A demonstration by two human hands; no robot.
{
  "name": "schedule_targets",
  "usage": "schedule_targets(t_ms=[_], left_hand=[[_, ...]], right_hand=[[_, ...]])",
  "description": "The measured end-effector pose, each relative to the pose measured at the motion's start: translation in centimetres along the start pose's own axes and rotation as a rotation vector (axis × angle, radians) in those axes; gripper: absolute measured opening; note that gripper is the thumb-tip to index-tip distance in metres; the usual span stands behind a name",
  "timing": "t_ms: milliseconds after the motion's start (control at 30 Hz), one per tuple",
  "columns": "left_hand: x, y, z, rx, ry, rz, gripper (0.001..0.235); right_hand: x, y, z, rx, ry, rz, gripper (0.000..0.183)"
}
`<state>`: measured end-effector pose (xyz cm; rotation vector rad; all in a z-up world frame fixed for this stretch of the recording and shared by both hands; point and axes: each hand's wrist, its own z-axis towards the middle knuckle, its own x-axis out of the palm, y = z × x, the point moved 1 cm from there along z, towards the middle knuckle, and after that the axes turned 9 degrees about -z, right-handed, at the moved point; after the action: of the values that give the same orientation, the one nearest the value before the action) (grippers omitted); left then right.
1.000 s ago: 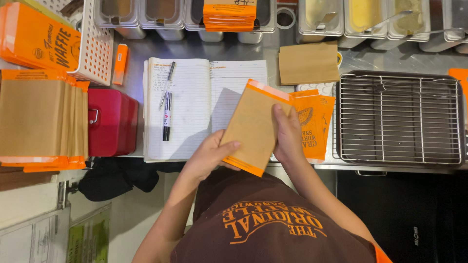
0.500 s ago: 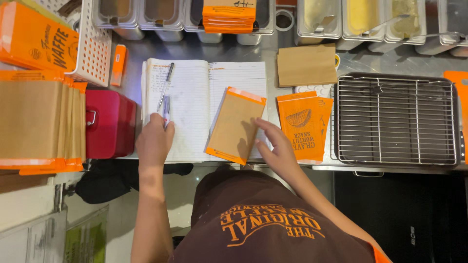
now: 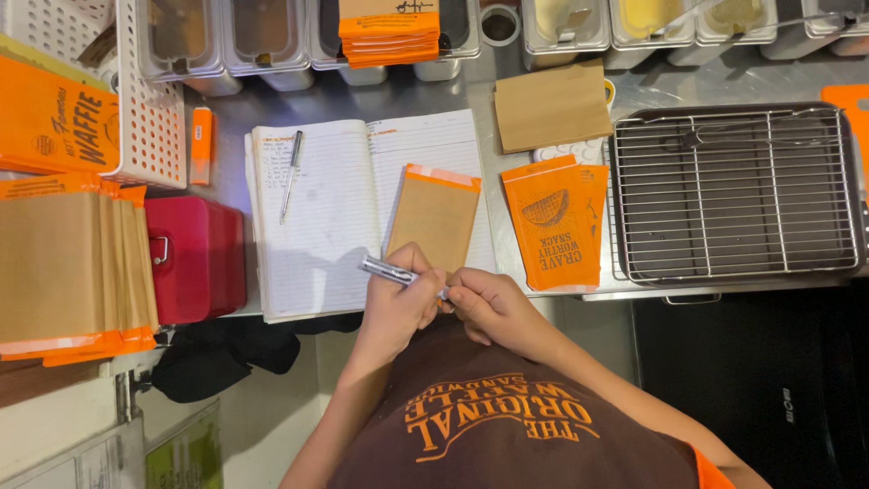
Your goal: The person counts and stacks orange branded paper packets, then places them into a brown paper bag. They write on the bag with a marker and set it aside on a stainless steel counter.
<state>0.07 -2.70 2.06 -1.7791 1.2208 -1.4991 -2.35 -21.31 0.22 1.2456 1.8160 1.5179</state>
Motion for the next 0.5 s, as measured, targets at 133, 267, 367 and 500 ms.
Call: schedule_targets(t_ms=[133, 267, 367, 500], left_hand=[[-3.9, -5.6, 2.4, 0.314, -0.359, -0.104, 0.02], [-5.7, -6.8, 4.7, 0.501, -0.333, 0.085, 0.006], [-4.5, -2.9, 7.7, 0.467, -0.109, 0.182, 0.018], [-2.6, 3.6, 11.8, 0.45, -0.148, 0.17, 0.014]], right_hand=[[-1.4, -1.3, -0.8, 0.008, -0.202, 0.008, 0.022], [-2.7, -2.1, -0.2, -0.086, -0.357, -0.174, 0.017], [-2.8, -1.9, 2.7, -0.321, -0.446, -0.678, 0.021], [-2.5, -1.2, 6.6, -0.527, -0.488, -1.348, 0.05]])
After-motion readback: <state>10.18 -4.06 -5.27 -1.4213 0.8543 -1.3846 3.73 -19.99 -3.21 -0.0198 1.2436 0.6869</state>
